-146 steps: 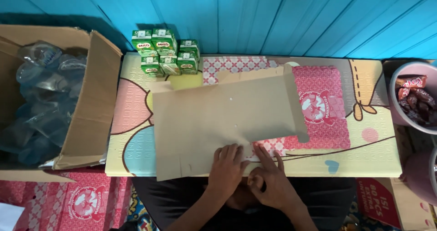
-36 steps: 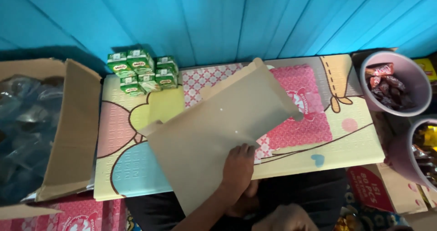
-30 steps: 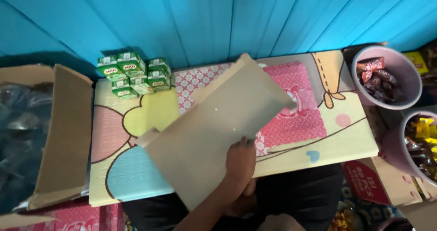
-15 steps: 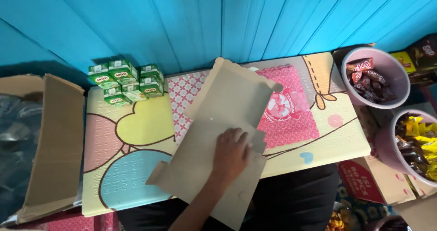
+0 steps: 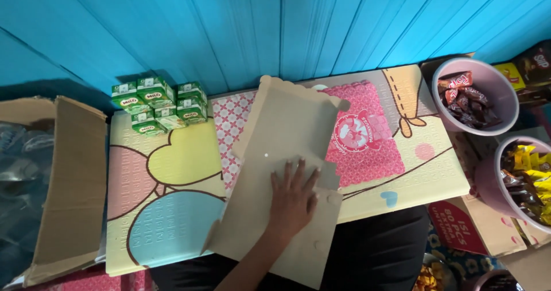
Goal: The person folds and assembles a decorative cardboard gift box on a table, pressing the base flat and folding the side walls and patterned flaps into place by hand. They work the box panels one at a time, turning the box over and pressing creases until the box holds its shape.
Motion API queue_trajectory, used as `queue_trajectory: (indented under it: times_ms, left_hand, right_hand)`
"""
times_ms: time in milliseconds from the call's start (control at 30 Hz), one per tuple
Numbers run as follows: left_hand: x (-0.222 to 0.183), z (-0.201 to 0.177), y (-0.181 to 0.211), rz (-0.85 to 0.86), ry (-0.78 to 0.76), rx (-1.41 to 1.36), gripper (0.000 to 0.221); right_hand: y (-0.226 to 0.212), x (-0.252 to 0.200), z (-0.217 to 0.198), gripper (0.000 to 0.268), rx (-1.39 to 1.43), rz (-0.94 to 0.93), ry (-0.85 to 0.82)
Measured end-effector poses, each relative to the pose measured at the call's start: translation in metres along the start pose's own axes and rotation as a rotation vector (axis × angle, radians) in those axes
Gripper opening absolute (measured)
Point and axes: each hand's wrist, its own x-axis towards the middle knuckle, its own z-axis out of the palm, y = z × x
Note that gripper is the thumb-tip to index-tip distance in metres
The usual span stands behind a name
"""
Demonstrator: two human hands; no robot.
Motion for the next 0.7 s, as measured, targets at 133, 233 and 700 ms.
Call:
queue_trajectory:
  times_ms: [133,233,700]
  left_hand:
    - [0.012,0.007,0.0,-0.002,0.026,0.005,0.06]
    - [0.016,0.012,0.003,0.014,0.114,-0.053,0.063]
    - [0.021,0.051,-0.013,0.049,0.119,-0.081,0.09]
  right_hand:
    - [0.015,0.033,0.006,0.032,-0.112,0.012,0.072]
    - [0.025,0.05,0.006,0.034,-0.2,0.022,0.136]
    - [0.169,0.077,0.001,0.087,-1.028,0.206,0.204]
